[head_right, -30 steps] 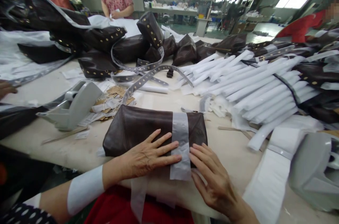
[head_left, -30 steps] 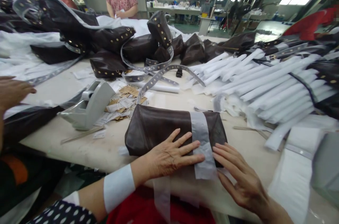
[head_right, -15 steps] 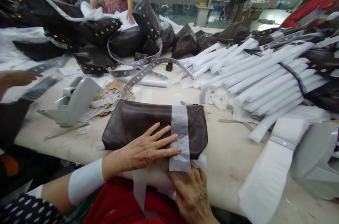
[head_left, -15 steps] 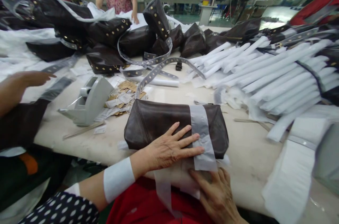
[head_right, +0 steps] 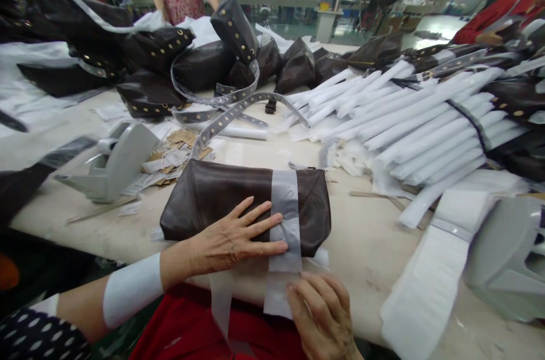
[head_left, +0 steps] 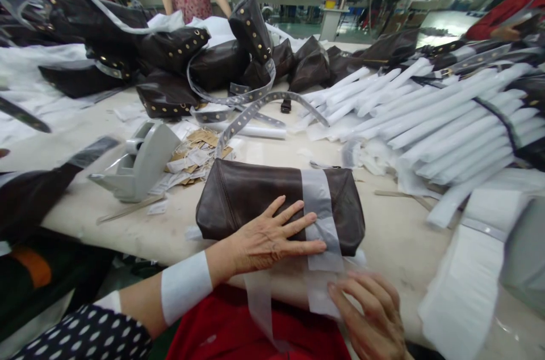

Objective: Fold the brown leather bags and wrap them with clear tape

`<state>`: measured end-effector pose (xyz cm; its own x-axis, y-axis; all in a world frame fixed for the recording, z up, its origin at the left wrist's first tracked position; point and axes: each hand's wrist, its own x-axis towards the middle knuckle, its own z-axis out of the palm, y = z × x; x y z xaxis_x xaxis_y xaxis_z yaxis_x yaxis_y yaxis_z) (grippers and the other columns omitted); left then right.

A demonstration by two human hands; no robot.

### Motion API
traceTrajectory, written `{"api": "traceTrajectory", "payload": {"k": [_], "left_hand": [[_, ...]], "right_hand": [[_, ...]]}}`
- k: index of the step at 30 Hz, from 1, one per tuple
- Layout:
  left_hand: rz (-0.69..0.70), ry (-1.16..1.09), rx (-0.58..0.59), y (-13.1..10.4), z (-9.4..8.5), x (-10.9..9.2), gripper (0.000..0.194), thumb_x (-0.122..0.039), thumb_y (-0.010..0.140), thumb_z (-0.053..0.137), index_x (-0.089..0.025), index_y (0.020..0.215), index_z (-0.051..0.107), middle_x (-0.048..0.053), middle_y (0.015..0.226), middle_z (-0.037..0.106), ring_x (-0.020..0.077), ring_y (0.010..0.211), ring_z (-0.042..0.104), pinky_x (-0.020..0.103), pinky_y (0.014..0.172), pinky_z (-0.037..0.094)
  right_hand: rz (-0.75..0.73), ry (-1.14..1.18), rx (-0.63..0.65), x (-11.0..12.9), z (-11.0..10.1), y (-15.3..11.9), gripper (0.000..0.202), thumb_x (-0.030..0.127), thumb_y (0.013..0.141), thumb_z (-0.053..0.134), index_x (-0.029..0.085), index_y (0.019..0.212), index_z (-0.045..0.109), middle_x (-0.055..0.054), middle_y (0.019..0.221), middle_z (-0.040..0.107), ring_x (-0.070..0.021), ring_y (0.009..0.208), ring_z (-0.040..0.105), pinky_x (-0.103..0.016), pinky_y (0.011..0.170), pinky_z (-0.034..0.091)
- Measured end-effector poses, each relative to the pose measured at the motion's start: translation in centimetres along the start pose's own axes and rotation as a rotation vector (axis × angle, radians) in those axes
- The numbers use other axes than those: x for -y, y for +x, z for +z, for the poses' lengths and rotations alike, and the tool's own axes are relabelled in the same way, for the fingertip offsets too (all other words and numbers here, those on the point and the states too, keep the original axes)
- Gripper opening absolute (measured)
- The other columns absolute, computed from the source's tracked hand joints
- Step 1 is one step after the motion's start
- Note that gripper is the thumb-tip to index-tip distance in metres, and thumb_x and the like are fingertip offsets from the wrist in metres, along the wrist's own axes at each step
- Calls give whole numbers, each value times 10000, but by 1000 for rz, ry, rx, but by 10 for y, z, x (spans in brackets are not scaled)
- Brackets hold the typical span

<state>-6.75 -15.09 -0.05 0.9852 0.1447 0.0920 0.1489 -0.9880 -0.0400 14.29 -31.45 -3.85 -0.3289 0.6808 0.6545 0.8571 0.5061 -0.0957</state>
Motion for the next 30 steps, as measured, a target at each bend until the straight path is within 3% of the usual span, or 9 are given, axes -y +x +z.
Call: {"api": "traceTrajectory", "payload": {"k": [4,11,16,21,27,30], "left_hand": [[14,12,-8,0,0,0,538,-177,936,383,-375,1414,235,72,1493,254,334,1352,258,594,1042,259],[22,48,-28,-1,-5,-2,489,-194,935,398,-343,1391,303,75,1487,276,313,1349,280,580,1044,286],[117,110,-69,5,-14,-10,372,-184,959,341,-204,1321,425,67,1394,436,222,1307,370,432,1088,313],[157,120,-117,14,-13,-22,294,-157,948,355,-106,1175,534,110,1292,528,218,1240,451,364,1063,356],[157,-133,-109,15,-14,-21,357,-239,884,468,-79,1200,512,111,1276,534,227,1250,420,357,1091,310],[53,-303,-172,22,-13,-21,240,-305,895,468,-136,978,617,74,1167,603,206,1174,478,336,1025,370]], "right_hand": [[-58,-21,64,-7,-2,22,312,3,809,373,161,894,628,-131,1173,628,-270,1237,465,-495,1028,346],[-20,-29,16,-9,13,21,326,-21,836,350,126,921,629,-135,1118,660,-234,1194,511,-399,996,399],[10,-51,26,-7,20,10,307,1,854,362,136,906,633,-134,1156,643,-230,1210,496,-403,1017,380],[12,-54,23,-7,22,9,283,15,863,382,131,900,637,-142,1178,629,-246,1223,481,-419,1015,379],[22,-44,23,-6,25,7,286,35,880,375,135,909,642,-130,1179,631,-238,1222,483,-420,1019,380],[25,-38,16,-6,25,7,292,36,885,369,128,924,643,-133,1174,634,-241,1220,484,-423,1017,380]]}}
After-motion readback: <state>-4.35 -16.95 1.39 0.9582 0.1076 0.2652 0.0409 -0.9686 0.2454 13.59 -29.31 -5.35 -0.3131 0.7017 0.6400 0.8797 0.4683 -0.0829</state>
